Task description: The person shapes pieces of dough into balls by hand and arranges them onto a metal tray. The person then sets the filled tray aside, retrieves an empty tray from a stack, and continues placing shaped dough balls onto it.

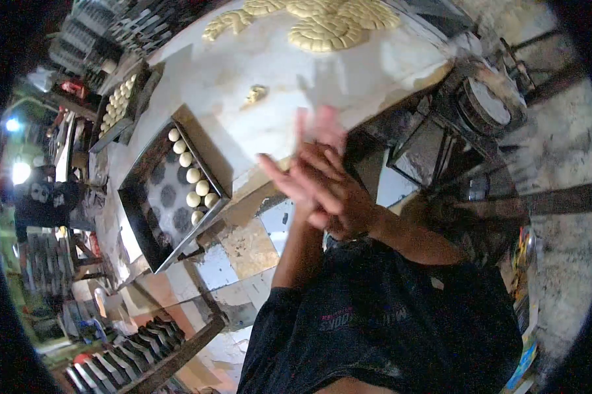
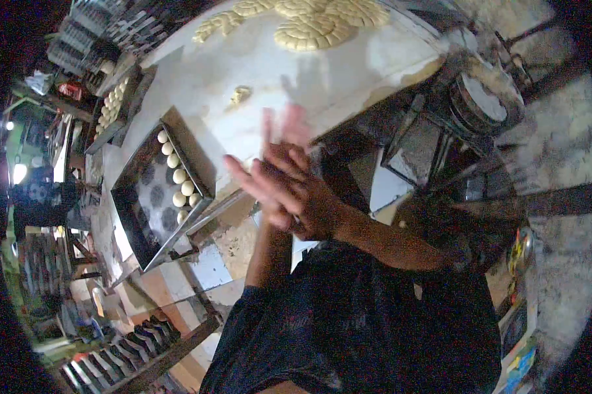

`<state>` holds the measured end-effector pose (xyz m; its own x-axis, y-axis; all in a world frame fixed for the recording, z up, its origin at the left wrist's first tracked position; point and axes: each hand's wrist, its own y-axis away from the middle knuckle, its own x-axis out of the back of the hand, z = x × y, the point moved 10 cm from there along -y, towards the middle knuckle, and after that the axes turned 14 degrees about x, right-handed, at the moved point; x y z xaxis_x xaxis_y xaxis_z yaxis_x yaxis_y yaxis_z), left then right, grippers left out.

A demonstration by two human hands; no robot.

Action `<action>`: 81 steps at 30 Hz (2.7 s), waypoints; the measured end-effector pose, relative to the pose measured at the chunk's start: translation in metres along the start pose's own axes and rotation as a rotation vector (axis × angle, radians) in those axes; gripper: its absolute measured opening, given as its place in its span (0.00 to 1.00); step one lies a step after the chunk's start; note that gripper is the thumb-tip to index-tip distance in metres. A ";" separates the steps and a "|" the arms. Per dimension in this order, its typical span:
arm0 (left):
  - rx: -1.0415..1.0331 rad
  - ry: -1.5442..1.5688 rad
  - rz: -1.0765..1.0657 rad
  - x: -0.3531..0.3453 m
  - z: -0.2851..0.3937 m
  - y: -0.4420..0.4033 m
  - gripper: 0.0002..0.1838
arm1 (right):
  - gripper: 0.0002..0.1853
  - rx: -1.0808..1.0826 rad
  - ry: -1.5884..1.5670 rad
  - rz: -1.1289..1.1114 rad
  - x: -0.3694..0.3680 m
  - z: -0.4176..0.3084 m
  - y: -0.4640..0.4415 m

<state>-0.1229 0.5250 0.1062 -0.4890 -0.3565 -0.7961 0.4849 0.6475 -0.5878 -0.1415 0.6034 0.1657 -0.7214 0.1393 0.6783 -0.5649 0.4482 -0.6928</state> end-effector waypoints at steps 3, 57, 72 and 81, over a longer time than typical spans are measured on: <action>0.010 -0.152 0.075 0.023 -0.022 -0.003 0.59 | 0.33 -0.007 0.124 0.030 0.005 0.039 -0.021; -0.646 -1.656 2.124 0.294 0.636 -0.164 0.41 | 0.02 -0.578 0.116 0.257 -0.039 0.509 0.096; -0.432 -1.133 1.181 0.141 0.237 -0.048 0.18 | 0.27 -1.064 -1.319 0.143 -0.176 0.355 0.086; -0.624 -1.820 1.155 0.015 0.200 0.018 0.26 | 0.20 -0.808 -1.120 0.543 -0.115 0.277 0.008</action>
<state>0.0233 0.3964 0.0548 0.9077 0.4042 -0.1129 -0.4154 0.9037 -0.1040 -0.1740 0.3460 0.0141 -0.9042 -0.1214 -0.4095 -0.0319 0.9753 -0.2187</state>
